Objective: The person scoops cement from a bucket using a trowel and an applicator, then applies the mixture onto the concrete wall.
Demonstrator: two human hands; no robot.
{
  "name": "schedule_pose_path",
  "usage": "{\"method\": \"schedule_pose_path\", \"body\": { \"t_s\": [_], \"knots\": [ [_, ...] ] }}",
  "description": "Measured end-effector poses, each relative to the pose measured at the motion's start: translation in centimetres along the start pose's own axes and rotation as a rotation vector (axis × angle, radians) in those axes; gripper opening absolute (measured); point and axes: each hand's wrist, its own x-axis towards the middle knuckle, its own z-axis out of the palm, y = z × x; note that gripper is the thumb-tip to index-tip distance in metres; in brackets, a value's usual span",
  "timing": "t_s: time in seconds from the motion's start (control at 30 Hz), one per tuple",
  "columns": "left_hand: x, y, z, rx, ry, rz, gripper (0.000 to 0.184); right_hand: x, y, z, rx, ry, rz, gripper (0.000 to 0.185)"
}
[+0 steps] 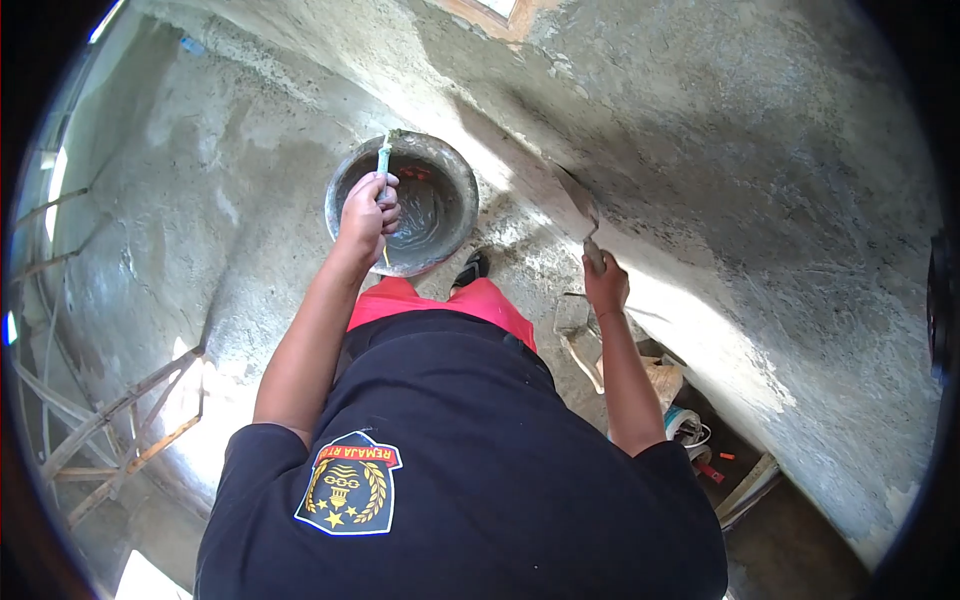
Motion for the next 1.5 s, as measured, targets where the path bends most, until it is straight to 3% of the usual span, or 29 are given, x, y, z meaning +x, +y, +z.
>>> {"method": "schedule_pose_path", "body": {
  "t_s": [0.23,0.4,0.47,0.57,0.8,1.17,1.33,1.5],
  "knots": [
    [-0.6,0.2,-0.8,-0.002,-0.014,0.006,0.016,0.1,-2.7,-0.9,-0.021,0.007,-0.076,0.041],
    [-0.9,1.4,-1.3,-0.024,-0.017,-0.006,0.012,-0.2,-2.5,-1.9,-0.063,0.059,-0.018,0.038],
    [-1.3,1.9,-1.7,-0.031,-0.038,-0.025,0.013,-2.9,-2.0,-1.3,0.002,0.065,0.06,0.037],
    [-2.1,2.8,-1.9,-0.019,-0.021,-0.048,0.014,-4.4,-1.4,-0.9,0.184,0.027,-0.016,0.038],
    [-2.5,4.0,-3.3,0.006,-0.045,-0.079,0.017,0.7,-4.5,-3.3,-0.012,0.084,-0.021,0.038],
    [-3.2,5.4,-7.2,-0.079,-0.024,-0.036,0.016,-0.3,-7.1,-4.3,-0.189,0.004,-0.061,0.033],
    [-3.1,5.9,-9.3,-0.076,-0.023,-0.026,0.014,-3.4,-6.7,-3.0,-0.231,0.026,0.168,0.035],
    [-3.2,6.2,-10.4,-0.079,-0.003,-0.047,0.013,-1.6,-7.3,-3.6,-0.221,-0.019,0.001,0.036]
  ]
}}
